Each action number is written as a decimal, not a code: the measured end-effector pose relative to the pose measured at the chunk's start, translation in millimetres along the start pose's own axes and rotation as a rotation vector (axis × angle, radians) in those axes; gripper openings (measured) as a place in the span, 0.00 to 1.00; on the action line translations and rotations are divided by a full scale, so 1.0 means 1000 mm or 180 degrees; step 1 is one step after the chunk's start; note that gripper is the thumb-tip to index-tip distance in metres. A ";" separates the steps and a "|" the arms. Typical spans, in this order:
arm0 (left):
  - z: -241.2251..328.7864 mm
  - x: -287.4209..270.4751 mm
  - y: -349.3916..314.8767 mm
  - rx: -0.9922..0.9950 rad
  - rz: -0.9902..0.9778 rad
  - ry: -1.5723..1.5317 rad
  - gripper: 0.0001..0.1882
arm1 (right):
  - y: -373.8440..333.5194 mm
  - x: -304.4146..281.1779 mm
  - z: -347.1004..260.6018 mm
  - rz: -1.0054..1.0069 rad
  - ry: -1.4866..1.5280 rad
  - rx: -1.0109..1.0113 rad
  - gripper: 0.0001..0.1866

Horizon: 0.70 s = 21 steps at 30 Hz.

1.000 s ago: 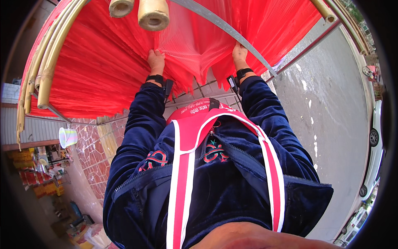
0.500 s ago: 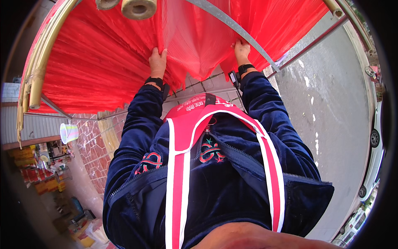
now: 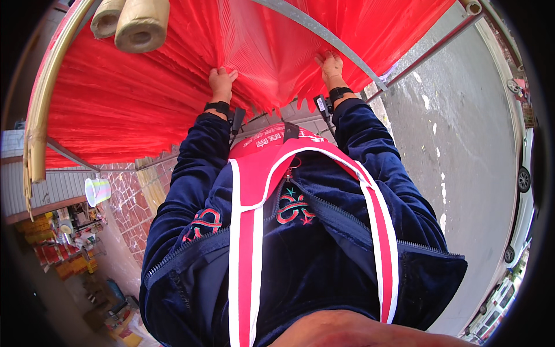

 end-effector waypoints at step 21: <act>0.068 -0.080 0.001 0.1249 0.1515 0.0807 0.10 | -0.026 -0.024 -0.088 0.0394 -0.2945 -0.1859 0.18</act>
Point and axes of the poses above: each hand's wrist, its own y-axis towards the middle knuckle, its own x-axis out of the palm, z = x × y, the point moved 9 cm from there along y, towards the middle knuckle, and after that the axes turned 14 degrees about -x, right-handed, at the moved point
